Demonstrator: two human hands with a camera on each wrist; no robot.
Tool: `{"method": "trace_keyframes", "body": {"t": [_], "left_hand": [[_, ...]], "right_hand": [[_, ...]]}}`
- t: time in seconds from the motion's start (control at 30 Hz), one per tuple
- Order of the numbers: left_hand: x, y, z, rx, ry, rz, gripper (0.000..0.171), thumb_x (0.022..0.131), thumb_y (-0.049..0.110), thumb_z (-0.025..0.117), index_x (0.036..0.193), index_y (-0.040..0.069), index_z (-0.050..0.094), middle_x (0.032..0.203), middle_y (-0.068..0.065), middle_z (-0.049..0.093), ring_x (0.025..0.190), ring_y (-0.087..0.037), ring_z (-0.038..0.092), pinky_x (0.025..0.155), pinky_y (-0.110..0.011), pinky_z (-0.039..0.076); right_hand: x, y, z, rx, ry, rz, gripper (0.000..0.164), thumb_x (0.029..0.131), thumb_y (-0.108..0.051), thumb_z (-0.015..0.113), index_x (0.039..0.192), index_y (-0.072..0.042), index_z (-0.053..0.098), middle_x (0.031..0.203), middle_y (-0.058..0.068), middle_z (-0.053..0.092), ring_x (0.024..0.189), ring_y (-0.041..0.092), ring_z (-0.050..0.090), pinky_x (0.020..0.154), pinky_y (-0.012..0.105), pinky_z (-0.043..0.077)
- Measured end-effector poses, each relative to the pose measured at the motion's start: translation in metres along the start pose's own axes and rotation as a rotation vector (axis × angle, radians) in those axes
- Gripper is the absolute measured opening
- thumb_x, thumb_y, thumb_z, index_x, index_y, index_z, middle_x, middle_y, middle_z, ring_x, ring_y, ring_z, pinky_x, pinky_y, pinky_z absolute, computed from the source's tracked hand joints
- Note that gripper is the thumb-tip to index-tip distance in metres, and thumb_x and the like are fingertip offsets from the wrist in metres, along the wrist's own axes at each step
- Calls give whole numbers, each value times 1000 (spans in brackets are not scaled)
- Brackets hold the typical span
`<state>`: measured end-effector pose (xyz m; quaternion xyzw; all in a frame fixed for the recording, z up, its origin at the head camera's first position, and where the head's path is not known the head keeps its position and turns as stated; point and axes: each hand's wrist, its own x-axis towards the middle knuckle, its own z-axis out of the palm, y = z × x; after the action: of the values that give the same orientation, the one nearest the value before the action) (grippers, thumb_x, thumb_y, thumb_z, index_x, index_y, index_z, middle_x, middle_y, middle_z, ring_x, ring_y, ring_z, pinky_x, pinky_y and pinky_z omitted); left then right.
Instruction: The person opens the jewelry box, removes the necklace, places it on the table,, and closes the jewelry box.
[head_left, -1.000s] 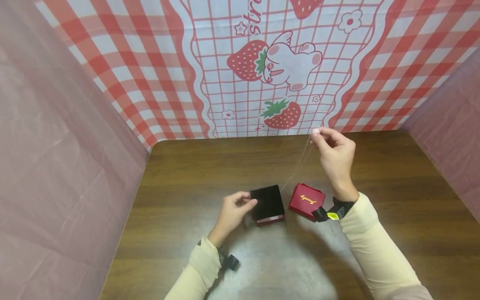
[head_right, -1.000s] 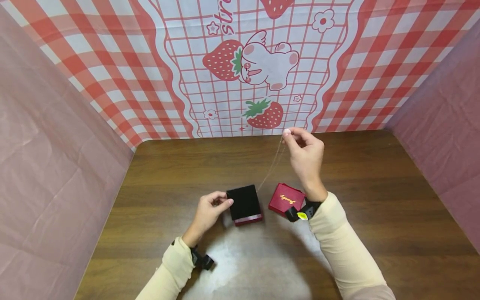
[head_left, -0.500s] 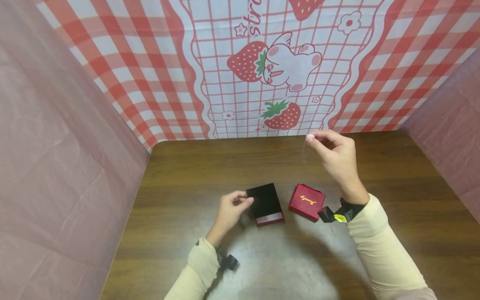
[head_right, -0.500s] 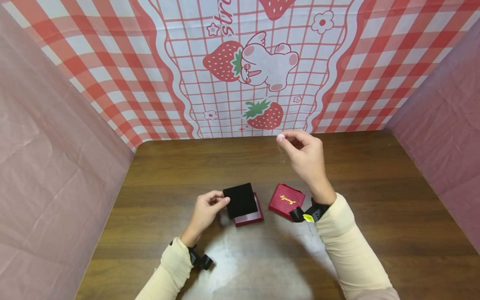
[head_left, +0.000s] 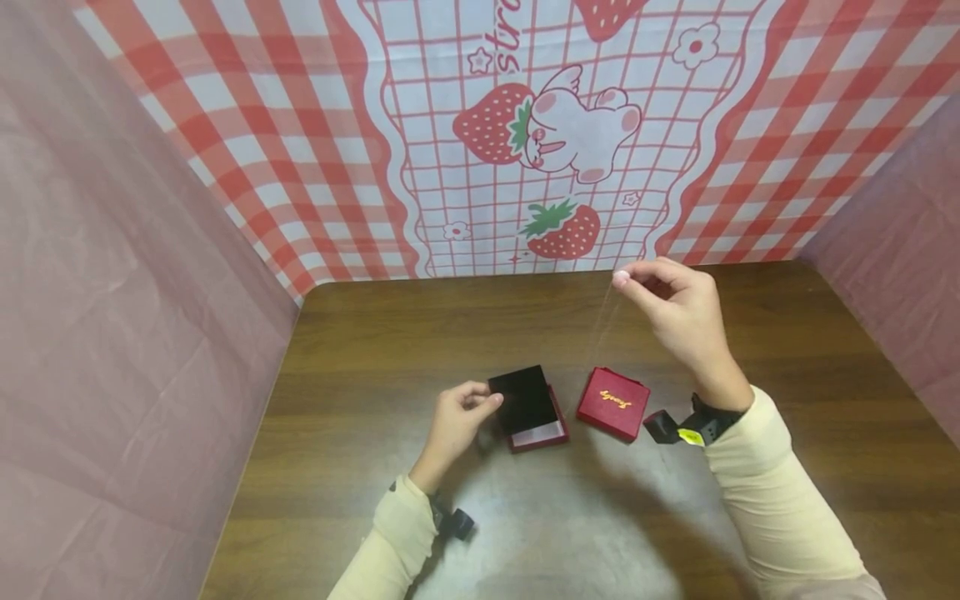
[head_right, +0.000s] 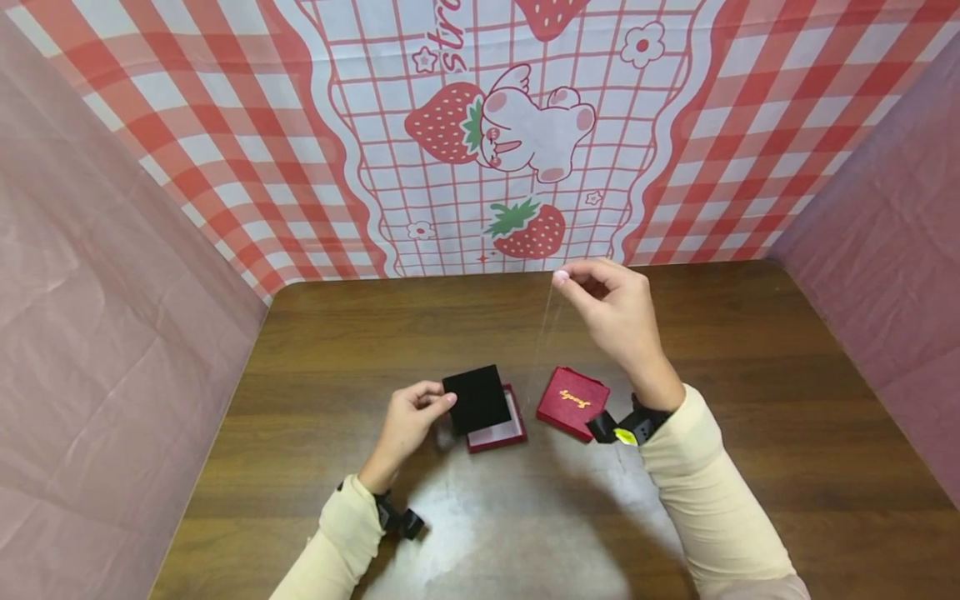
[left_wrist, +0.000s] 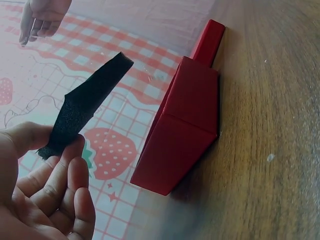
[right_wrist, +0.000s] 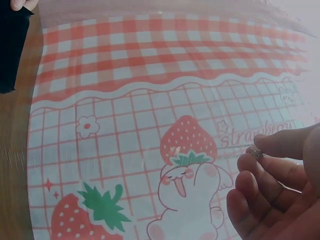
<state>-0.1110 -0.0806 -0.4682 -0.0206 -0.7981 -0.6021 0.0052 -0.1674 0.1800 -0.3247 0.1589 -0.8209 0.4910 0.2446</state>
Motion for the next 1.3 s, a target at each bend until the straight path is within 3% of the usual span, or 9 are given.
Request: {"method": "trace_keyframes", "body": {"t": [0.13,0.5,0.57,0.63,0.77,0.87,1.07,1.3], "left_hand": [[-1,4,-1,3,-2,-22,19,86,6,70,97,-10,68,90,-26,72,84,-39,70,82,-40,56],[4,-16,0,-17,0,-13,25,86,17,72,101,-2,69,91,-20,74,82,-29,72,83,-38,56],[4,-15,1,-1,-1,-19,23,87,15,72,100,-4,69,90,-21,74,82,-30,71,83,-39,56],[0,-3,-1,9,-1,-14,22,87,12,71,99,-5,69,89,-22,74,82,-32,71,83,-40,55],[0,-4,-1,18,-4,-8,22,87,12,70,99,-6,68,89,-23,73,82,-33,71,83,-40,56],[4,-18,1,13,-5,-5,25,87,17,72,100,-4,69,90,-20,74,81,-29,71,84,-40,56],[4,-19,1,25,-2,-6,27,86,21,72,100,-3,70,89,-18,74,81,-27,71,86,-41,55],[4,-19,3,33,-8,-4,27,86,20,72,100,-3,69,89,-19,74,80,-26,71,84,-40,56]], "right_hand": [[-1,-1,-2,-42,-12,10,15,83,-5,75,96,3,74,77,-30,58,65,0,46,58,11,38],[-1,-4,-6,-48,-13,49,17,84,-7,75,97,3,74,75,-32,59,64,-1,47,58,11,38],[-1,-4,-7,-51,-22,52,17,84,-7,75,97,3,74,75,-32,59,65,-1,47,58,11,38],[-2,-4,-7,-62,-30,51,17,84,-8,75,97,3,74,76,-32,58,65,0,46,57,12,37],[-3,-4,-7,-71,-37,41,16,84,-8,75,97,2,74,77,-32,58,65,0,45,57,13,36],[-4,-4,-8,-84,-48,43,17,84,-8,75,97,2,74,77,-32,58,66,0,46,57,13,36],[-7,-3,-11,-100,-60,61,18,83,-9,76,98,0,75,77,-32,58,65,2,45,54,15,35],[7,0,-8,-120,-73,62,17,85,-13,75,95,1,75,74,-27,58,63,1,45,54,14,35]]}}
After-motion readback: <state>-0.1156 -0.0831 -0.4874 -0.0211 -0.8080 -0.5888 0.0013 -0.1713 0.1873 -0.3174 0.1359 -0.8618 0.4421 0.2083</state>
